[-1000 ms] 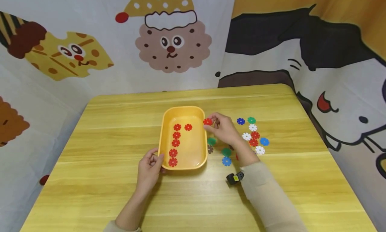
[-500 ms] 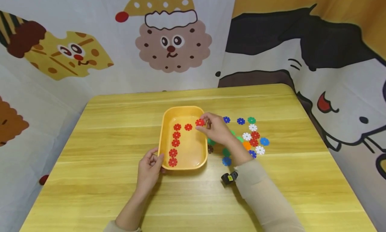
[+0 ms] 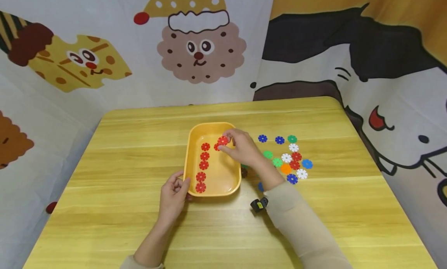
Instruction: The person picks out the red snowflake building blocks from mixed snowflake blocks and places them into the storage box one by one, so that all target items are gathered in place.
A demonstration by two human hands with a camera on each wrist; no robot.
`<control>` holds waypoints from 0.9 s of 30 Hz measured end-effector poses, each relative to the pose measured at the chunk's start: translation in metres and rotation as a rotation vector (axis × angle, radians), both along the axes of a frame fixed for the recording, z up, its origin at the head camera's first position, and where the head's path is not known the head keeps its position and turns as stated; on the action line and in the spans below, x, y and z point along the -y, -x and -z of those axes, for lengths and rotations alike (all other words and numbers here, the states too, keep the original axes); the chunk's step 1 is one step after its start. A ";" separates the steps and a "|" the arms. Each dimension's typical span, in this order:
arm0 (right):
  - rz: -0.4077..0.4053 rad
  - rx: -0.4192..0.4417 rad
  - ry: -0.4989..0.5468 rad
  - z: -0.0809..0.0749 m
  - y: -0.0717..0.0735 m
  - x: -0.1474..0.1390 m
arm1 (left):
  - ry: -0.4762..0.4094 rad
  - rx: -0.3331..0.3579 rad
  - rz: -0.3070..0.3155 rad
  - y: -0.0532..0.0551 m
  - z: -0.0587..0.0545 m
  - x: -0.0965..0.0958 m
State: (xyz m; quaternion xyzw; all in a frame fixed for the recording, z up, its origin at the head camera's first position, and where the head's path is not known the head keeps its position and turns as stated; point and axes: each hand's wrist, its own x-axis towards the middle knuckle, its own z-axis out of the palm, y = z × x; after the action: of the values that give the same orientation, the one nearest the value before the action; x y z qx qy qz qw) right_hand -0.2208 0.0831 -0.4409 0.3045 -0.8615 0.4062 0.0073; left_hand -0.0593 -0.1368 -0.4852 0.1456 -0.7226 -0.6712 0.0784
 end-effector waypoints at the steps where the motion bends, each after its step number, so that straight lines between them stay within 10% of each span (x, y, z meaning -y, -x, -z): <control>1: -0.010 -0.005 -0.002 -0.001 0.000 0.002 | 0.000 0.000 0.000 0.000 0.000 0.000; 27: -0.109 -0.026 -0.375 0.005 0.008 0.027 | 0.016 -0.009 0.001 0.000 0.001 -0.001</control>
State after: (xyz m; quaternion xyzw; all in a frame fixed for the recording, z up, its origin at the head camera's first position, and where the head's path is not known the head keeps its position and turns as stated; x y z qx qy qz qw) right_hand -0.2290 0.0564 -0.4462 0.3519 -0.9042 0.2344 -0.0602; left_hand -0.0598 -0.1359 -0.4859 0.1415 -0.7277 -0.6660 0.0827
